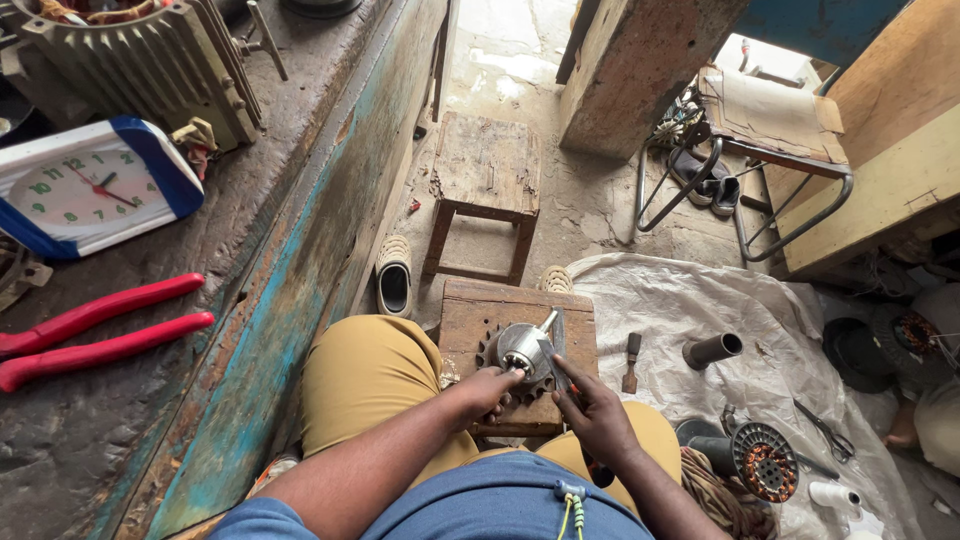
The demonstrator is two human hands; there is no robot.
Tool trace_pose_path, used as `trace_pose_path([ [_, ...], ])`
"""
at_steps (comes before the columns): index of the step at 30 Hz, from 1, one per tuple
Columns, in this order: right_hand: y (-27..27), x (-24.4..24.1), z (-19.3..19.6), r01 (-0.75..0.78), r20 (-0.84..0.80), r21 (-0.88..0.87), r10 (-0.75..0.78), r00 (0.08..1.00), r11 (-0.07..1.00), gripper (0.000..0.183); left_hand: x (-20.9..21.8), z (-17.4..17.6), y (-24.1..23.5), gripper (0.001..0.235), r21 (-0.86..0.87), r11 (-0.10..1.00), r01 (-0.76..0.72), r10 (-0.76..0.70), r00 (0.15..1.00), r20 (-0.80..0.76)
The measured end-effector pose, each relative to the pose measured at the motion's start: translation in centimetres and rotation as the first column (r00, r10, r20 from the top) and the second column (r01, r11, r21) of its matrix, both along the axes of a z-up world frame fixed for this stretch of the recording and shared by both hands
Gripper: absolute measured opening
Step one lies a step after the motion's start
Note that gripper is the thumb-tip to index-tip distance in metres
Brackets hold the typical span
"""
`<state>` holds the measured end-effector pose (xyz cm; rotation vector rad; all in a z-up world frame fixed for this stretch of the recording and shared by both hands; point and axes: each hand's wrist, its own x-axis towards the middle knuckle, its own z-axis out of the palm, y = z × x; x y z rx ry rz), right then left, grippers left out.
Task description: The person uses a flat metal tool to scrape and clean the surface of a motor rotor held on a wooden block. They repeatedly rotate the rotor and scrape different sections while seated in a workshop.
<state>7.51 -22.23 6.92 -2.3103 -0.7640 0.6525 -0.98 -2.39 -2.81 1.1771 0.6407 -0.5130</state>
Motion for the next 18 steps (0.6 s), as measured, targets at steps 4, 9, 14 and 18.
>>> trace_pose_path([
  [4, 0.6, -0.2, 0.1, -0.03, 0.029, 0.002, 0.03, 0.999, 1.0, 0.063, 0.0, 1.9, 0.1, 0.046, 0.083, 0.997, 0.002, 0.0, 1.0, -0.025],
  [9, 0.6, -0.6, -0.3, 0.003, -0.038, 0.077, 0.0, 0.999, 0.997, 0.061, -0.4, 2.9, 0.3, 0.038, 0.144, 0.99, 0.008, -0.008, 1.0, -0.003],
  [14, -0.1, -1.3, -1.2, -0.047, 0.024, 0.099, 0.044, 0.999, 0.994, 0.062, 0.0, 1.2, 1.1, 0.035, 0.09, 0.996, -0.005, 0.005, 1.0, -0.001],
  [18, -0.5, -1.5, -1.6, 0.036, -0.085, 0.102, -0.027, 0.996, 0.994, 0.063, 0.5, -0.3, 1.4, 0.036, 0.071, 0.997, -0.016, 0.016, 1.0, -0.001],
])
